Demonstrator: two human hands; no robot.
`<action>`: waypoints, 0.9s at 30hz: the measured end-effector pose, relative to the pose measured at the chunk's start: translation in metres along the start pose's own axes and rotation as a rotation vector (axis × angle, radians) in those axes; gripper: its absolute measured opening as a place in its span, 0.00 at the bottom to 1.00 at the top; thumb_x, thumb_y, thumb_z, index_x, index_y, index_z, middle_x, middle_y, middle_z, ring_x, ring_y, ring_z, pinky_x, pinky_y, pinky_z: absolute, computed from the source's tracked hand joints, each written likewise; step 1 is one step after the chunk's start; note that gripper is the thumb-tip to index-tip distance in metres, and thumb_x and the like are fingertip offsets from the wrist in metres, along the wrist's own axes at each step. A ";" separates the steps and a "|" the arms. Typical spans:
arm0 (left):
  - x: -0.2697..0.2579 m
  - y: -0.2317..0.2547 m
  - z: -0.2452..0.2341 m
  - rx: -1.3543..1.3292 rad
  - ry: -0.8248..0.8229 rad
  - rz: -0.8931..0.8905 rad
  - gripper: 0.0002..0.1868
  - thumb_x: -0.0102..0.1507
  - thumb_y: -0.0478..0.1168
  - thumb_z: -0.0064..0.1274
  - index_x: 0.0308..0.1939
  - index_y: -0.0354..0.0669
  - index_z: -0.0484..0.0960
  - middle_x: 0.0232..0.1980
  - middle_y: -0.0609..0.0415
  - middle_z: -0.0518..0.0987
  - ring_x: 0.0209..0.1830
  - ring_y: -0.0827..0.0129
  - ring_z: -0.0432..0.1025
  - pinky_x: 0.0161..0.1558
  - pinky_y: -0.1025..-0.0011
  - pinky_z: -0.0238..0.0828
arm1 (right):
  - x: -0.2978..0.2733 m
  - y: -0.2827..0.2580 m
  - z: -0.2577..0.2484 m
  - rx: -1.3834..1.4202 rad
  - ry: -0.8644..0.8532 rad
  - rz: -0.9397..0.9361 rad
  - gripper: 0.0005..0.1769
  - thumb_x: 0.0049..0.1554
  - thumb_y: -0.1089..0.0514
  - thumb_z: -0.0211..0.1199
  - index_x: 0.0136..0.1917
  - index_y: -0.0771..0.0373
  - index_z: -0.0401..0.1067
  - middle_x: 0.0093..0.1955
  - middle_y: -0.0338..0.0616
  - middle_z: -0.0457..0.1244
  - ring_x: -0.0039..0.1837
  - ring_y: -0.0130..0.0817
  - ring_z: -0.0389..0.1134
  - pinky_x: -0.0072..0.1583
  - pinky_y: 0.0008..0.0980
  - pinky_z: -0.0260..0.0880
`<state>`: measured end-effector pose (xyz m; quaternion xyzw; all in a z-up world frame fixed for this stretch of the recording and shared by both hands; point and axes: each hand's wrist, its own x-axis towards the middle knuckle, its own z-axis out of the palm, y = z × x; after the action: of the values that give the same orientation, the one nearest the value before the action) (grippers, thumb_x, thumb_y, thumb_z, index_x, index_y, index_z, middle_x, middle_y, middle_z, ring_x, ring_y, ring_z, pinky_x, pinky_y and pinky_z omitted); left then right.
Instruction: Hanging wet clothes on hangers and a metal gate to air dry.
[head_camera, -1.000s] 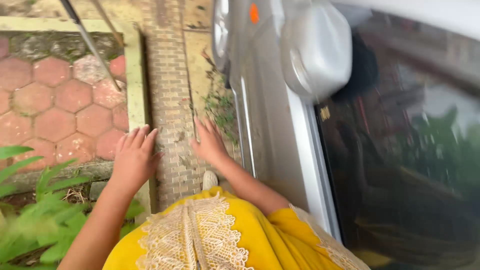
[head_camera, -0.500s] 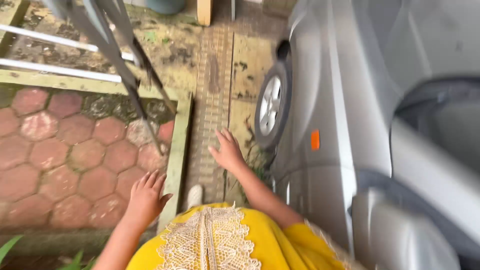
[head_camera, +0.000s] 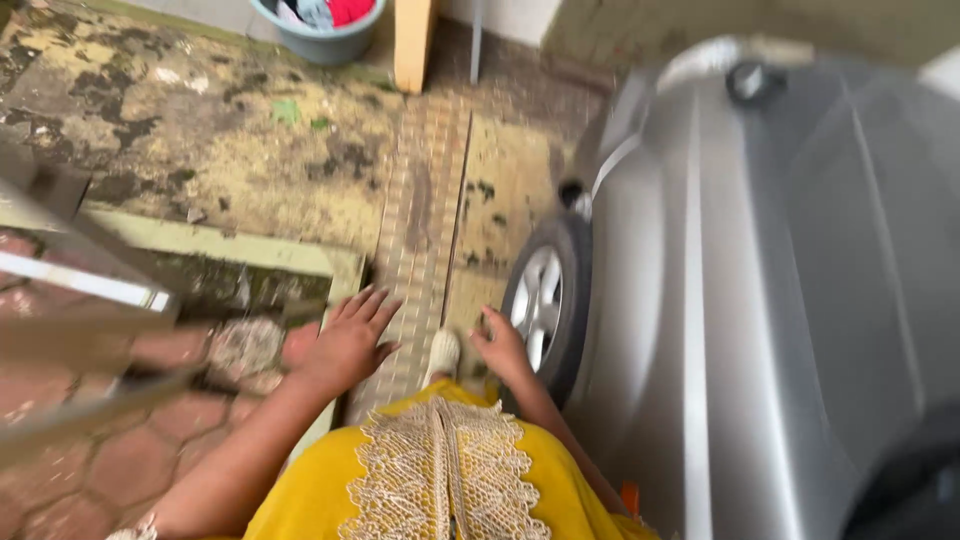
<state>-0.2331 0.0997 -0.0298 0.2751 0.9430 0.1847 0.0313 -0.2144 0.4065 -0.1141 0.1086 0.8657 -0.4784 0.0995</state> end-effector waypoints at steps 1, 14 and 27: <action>0.029 -0.010 -0.002 0.021 -0.018 -0.041 0.38 0.62 0.54 0.55 0.73 0.47 0.62 0.75 0.44 0.62 0.76 0.50 0.54 0.72 0.52 0.48 | 0.039 -0.005 -0.012 -0.100 0.002 -0.082 0.37 0.56 0.50 0.69 0.75 0.59 0.62 0.73 0.54 0.61 0.74 0.44 0.62 0.71 0.38 0.61; 0.196 -0.105 -0.019 -0.155 0.159 -0.609 0.51 0.58 0.54 0.59 0.79 0.54 0.48 0.69 0.45 0.69 0.68 0.50 0.65 0.68 0.53 0.57 | 0.378 -0.200 -0.023 -0.193 -0.381 -0.446 0.31 0.57 0.50 0.67 0.72 0.58 0.68 0.77 0.53 0.57 0.70 0.44 0.66 0.69 0.37 0.65; 0.432 -0.328 -0.118 -0.111 0.094 -0.695 0.51 0.61 0.53 0.56 0.81 0.55 0.41 0.72 0.38 0.66 0.71 0.47 0.63 0.70 0.51 0.53 | 0.695 -0.268 -0.020 -0.279 -0.510 -0.289 0.31 0.57 0.53 0.67 0.72 0.58 0.66 0.80 0.48 0.54 0.66 0.41 0.69 0.64 0.37 0.71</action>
<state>-0.7840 0.0336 -0.0213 -0.0732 0.9691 0.2266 0.0636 -0.9567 0.3494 -0.0795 -0.1535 0.8767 -0.3759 0.2581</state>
